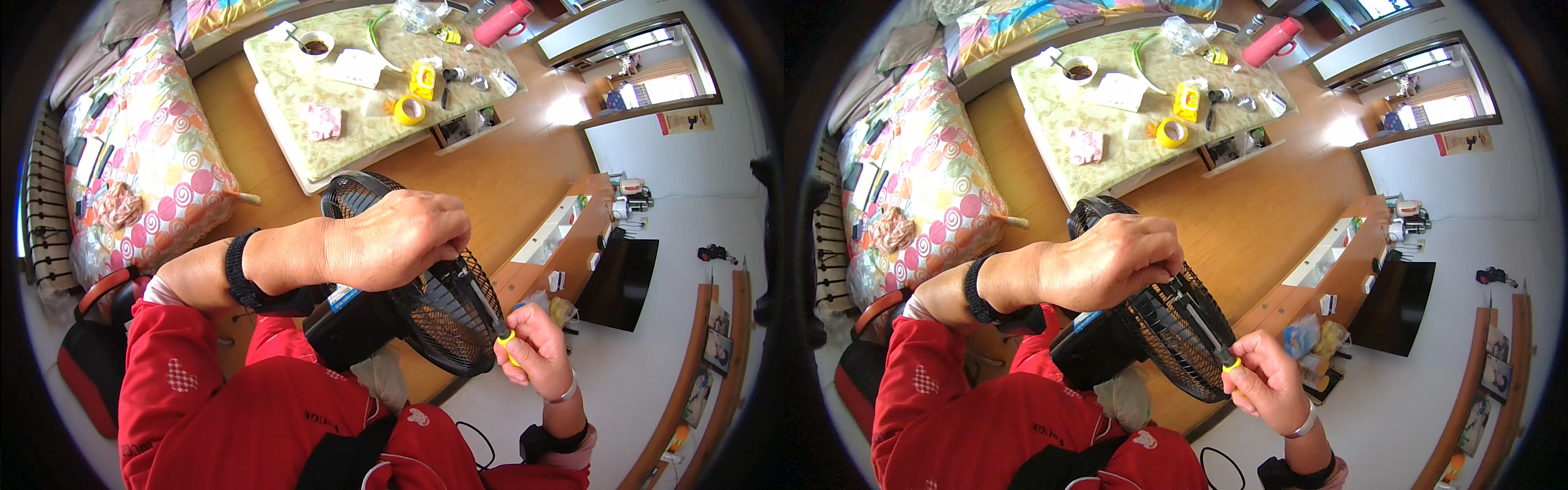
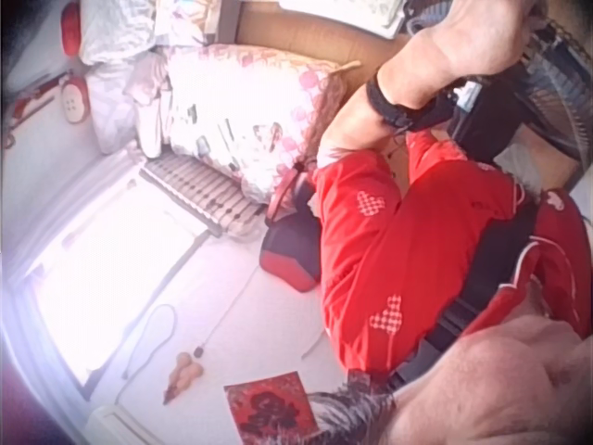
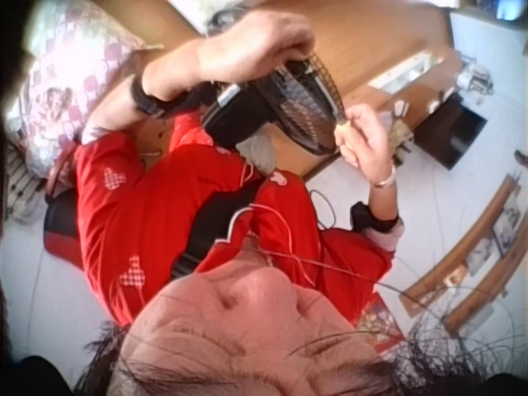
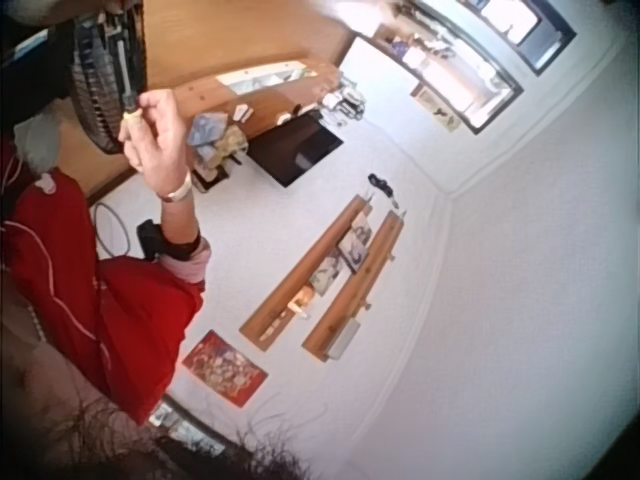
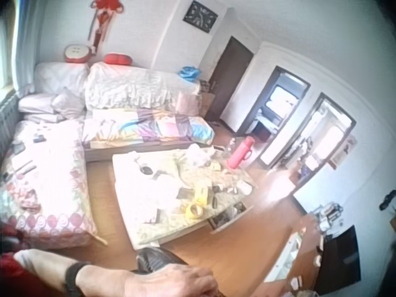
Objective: The person uses a yellow-handled screwdriver to remove screws from the front grille of a black table fan. They then use their fingers to pull apart the grille and access the interior components.
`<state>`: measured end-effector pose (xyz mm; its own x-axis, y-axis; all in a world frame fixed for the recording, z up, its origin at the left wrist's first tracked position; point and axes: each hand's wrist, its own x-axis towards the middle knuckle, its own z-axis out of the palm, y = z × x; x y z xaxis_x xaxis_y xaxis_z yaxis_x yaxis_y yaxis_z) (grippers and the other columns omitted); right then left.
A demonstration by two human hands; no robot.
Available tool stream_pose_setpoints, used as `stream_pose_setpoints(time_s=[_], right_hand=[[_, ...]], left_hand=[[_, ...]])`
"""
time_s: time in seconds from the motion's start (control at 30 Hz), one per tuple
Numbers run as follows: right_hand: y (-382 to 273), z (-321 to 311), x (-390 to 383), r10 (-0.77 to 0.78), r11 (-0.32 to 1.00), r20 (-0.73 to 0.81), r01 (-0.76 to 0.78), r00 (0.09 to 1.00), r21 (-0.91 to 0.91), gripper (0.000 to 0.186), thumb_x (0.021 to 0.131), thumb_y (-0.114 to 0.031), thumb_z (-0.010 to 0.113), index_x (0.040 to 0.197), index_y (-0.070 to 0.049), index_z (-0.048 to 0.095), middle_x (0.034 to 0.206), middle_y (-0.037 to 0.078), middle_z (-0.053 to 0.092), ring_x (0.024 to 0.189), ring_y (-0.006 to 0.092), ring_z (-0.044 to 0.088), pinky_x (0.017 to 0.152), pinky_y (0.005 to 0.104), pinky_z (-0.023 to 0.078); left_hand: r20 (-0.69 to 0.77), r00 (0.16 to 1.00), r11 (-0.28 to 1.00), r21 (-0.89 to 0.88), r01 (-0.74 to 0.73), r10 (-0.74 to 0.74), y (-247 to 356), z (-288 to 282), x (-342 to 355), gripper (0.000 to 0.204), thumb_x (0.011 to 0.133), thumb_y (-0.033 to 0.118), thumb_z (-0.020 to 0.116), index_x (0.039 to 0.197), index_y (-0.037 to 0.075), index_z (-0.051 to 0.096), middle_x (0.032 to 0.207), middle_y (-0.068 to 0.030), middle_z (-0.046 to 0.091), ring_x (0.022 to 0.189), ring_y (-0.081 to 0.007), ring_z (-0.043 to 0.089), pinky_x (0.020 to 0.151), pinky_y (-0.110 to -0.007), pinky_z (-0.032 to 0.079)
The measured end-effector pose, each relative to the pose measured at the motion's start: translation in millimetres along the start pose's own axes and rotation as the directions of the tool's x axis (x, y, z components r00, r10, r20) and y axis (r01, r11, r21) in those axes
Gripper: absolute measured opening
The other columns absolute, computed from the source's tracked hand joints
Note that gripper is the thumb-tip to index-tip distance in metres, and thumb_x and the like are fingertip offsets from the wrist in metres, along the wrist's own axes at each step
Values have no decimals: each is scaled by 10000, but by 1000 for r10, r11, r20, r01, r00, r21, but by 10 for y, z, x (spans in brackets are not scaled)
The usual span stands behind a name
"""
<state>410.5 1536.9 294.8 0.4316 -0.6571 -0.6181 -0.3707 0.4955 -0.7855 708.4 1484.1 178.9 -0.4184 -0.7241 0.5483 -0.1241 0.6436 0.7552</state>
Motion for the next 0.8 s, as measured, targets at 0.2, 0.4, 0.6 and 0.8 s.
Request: stream_pose_setpoints(time_s=[0.2,0.4,0.6,0.8], right_hand=[[22,76,-29,-53,980,-76,37,996,-198,174,1052,-56,580,1190,-11,485,867,96,650,575,87,517,532,228,417],[12,262,-70,-442,537,-62,209,895,-818,263,947,-39,684,1188,18,595,948,187,689,781,354,700,692,394,556],[47,368,-30,-576,397,-69,205,814,-895,333,876,-28,766,1173,11,621,950,177,638,795,351,656,705,405,538],[152,305,-29,-595,422,-108,195,797,-886,401,820,-6,820,1176,8,636,964,176,639,795,348,649,696,416,540]], left_hand=[[-71,994,996,25,-87,89,-10,39,-42,131,882,8,709,949,22,598,894,-134,601,840,-375,637,721,-461,521],[-106,992,997,-19,-77,74,-2,54,-86,111,876,6,704,925,16,604,883,-137,603,847,-381,637,720,-468,526],[-55,992,987,-105,-117,112,-77,-7,-61,128,878,-30,725,961,-7,631,915,-134,627,861,-365,653,749,-447,528],[130,986,971,-229,-69,101,-141,-131,56,165,861,-24,750,990,-19,648,935,-145,645,865,-361,664,738,-427,531]])
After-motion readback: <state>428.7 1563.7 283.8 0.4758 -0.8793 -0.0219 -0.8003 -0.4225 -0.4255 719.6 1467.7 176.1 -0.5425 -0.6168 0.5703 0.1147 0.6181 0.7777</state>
